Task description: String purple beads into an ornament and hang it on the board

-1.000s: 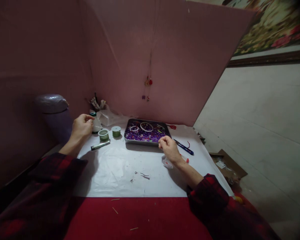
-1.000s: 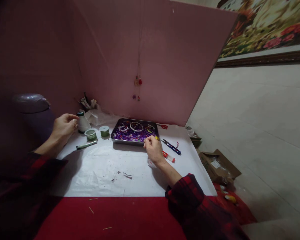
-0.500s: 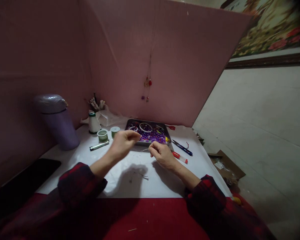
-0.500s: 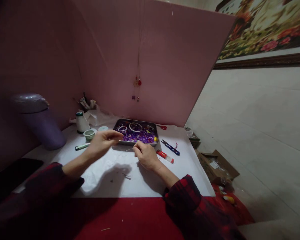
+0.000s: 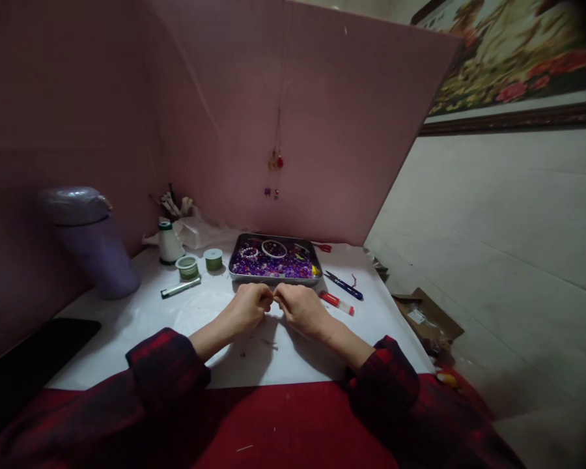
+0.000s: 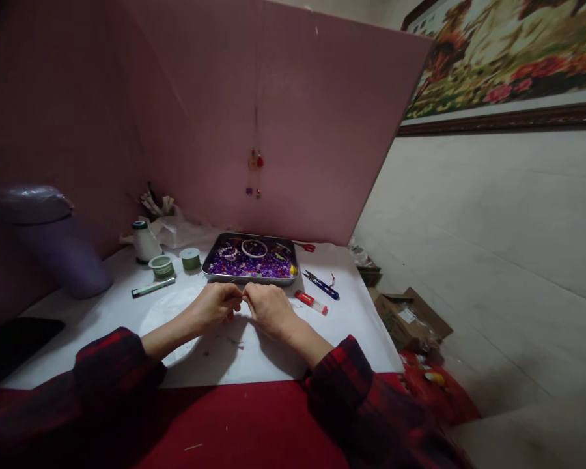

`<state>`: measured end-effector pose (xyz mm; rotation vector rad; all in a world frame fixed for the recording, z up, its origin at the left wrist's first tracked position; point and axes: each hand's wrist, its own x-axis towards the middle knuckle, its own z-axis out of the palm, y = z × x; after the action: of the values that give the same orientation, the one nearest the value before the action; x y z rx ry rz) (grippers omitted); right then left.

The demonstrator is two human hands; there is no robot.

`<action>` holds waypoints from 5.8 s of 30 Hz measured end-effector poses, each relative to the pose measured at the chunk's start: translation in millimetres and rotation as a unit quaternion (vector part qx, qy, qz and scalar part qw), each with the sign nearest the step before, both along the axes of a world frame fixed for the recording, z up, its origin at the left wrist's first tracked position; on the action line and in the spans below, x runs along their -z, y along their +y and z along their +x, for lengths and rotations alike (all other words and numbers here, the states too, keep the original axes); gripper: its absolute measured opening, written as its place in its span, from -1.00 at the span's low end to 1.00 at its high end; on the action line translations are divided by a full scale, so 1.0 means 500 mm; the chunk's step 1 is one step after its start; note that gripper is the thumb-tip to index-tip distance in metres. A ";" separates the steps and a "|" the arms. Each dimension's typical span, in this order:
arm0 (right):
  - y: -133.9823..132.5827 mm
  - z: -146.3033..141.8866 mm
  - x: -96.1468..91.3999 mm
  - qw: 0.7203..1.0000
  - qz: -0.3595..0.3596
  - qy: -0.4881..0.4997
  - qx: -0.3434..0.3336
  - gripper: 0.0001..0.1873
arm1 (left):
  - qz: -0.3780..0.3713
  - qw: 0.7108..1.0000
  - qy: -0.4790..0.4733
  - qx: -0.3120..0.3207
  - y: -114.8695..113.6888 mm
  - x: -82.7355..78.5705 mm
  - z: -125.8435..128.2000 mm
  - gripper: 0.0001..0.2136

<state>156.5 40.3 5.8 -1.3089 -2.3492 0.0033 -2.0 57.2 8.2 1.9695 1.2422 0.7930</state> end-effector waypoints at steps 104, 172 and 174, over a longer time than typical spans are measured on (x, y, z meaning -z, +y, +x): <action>-0.089 0.010 0.016 0.674 -0.508 0.532 0.064 -0.50 | -0.199 0.950 -0.241 -0.024 -0.035 0.013 0.004 -0.72; -0.053 0.159 -0.089 0.983 -0.167 -0.062 -0.031 -0.68 | -0.227 0.942 -0.247 0.018 -0.084 -0.014 -0.010 -0.83; -0.028 0.161 -0.148 0.992 -0.120 -0.044 -0.011 -0.73 | -0.242 0.942 -0.229 0.027 -0.098 -0.013 -0.013 -0.83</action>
<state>237.1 26.1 79.6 -1.4203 -2.4979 0.2464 -8.5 8.1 14.9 1.3216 0.9790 0.7706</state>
